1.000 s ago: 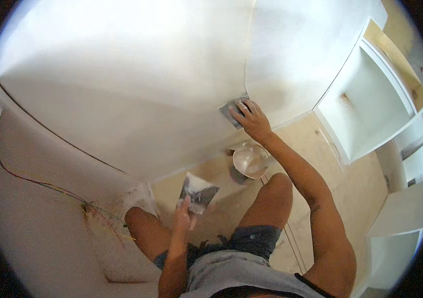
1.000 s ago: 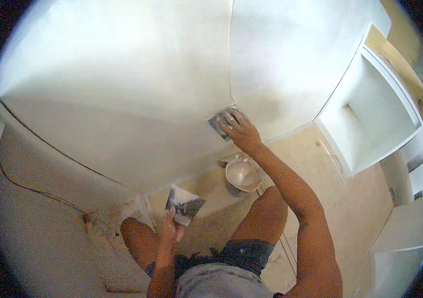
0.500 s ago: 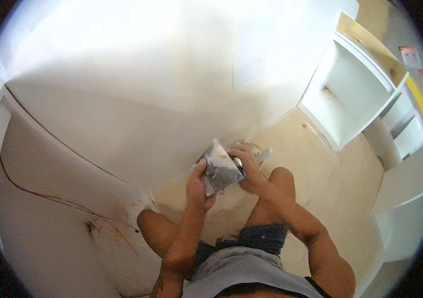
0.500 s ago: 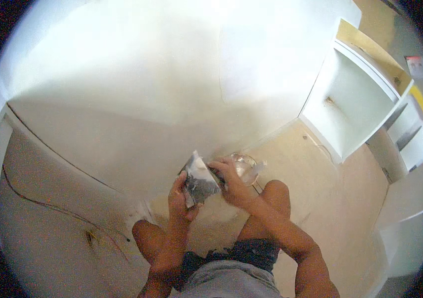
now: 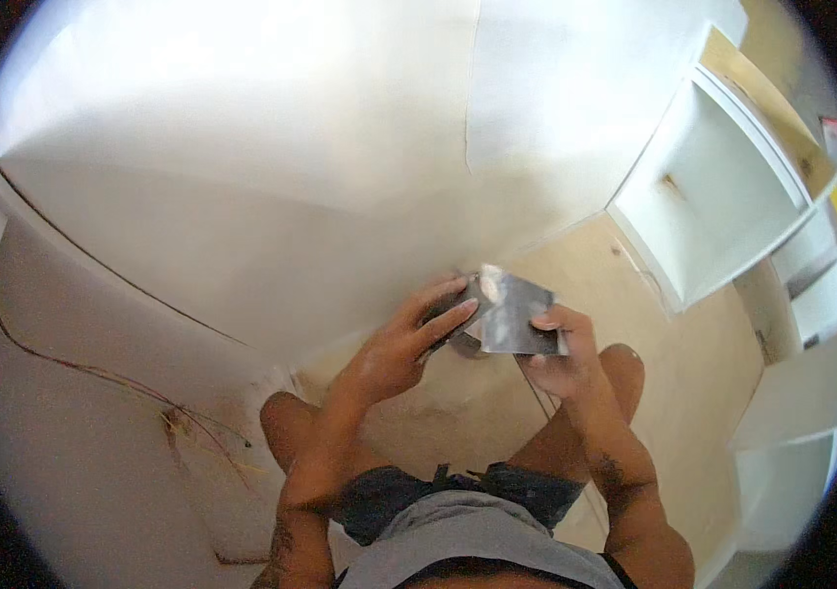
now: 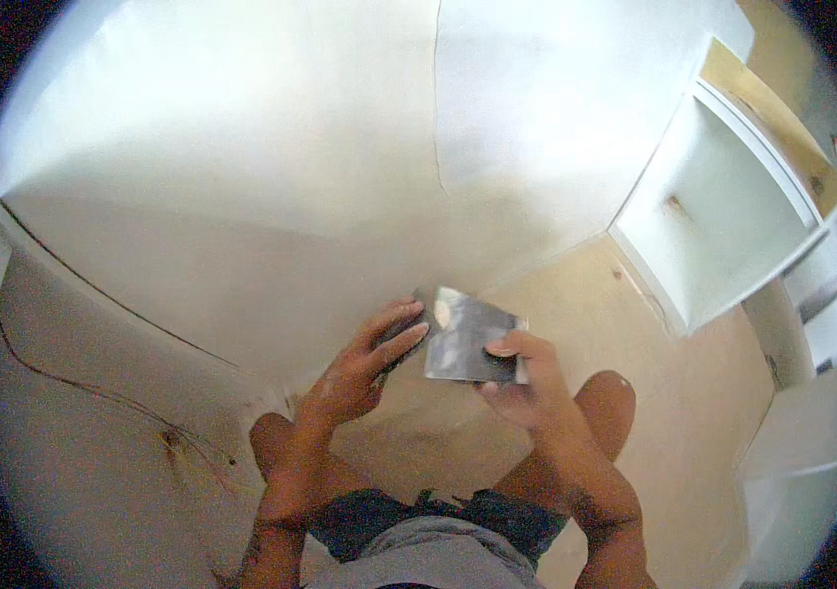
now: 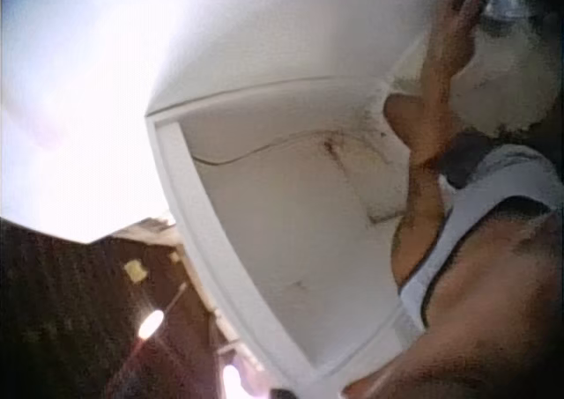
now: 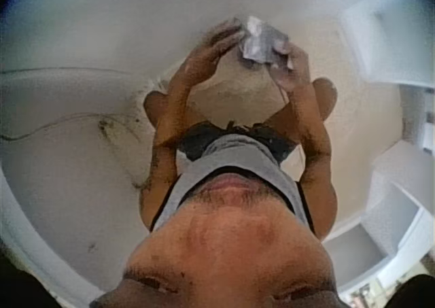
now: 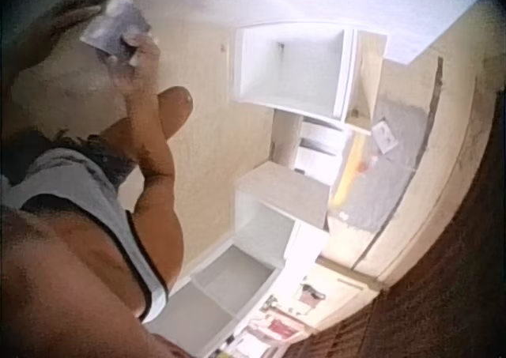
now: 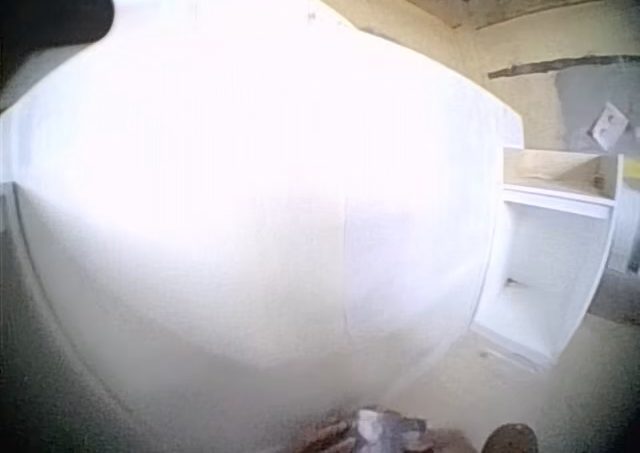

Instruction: Applying joint compound to a drywall corner using two putty knives.

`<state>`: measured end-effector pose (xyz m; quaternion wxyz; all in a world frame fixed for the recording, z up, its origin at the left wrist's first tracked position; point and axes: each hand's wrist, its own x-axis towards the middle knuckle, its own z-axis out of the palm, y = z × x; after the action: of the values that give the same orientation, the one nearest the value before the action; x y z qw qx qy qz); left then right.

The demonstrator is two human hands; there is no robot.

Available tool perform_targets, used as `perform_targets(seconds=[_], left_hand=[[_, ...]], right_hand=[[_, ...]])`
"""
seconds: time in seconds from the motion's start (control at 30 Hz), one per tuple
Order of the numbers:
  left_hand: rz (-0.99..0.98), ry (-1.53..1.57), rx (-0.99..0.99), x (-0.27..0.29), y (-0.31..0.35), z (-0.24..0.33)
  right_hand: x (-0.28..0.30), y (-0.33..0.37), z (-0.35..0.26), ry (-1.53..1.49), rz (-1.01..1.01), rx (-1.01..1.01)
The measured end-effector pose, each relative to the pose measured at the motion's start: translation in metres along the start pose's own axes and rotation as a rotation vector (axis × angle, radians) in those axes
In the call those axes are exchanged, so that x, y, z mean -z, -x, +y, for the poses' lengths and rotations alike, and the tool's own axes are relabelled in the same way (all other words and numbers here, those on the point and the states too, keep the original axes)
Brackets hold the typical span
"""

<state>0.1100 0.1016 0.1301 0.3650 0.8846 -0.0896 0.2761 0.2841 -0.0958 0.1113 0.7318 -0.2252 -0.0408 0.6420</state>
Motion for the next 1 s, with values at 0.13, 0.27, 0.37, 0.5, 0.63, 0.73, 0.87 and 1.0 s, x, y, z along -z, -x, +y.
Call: perform_targets(seconds=[0.13, 0.27, 0.37, 0.5, 0.63, 0.73, 0.87, 1.0], left_hand=[[-0.375, -0.298, 0.003, -0.045, 0.023, -0.043], [-0.273, -0.061, 0.211, -0.094, 0.023, -0.056], [-0.127, -0.017, 0.319, -0.133, 0.028, -0.059], [-0.08, 0.107, 0.487, -0.151, 0.017, -0.02], [0.24, 0.09, 0.608, -0.141, 0.028, 0.002], [0.29, 0.055, 0.63, -0.124, 0.006, 0.036], [0.302, -0.013, 0.704, -0.122, 0.004, 0.046], [0.326, -0.017, 0.66, -0.12, -0.004, 0.05]], right_hand=[[-0.028, -0.006, -0.087, 0.495, 0.129, 0.371], [-0.084, -0.035, -0.166, 1.317, 0.131, 0.791], [-0.173, -0.05, -0.199, 1.779, 0.08, 1.149], [-0.236, -0.07, -0.251, 2.148, 0.003, 1.887], [-0.29, -0.074, -0.258, 2.243, -0.013, 1.919], [-0.278, -0.115, -0.273, 2.275, 0.031, 1.989], [-0.244, -0.144, -0.261, 2.305, 0.081, 2.404], [-0.251, -0.129, -0.265, 2.482, 0.054, 2.16]])
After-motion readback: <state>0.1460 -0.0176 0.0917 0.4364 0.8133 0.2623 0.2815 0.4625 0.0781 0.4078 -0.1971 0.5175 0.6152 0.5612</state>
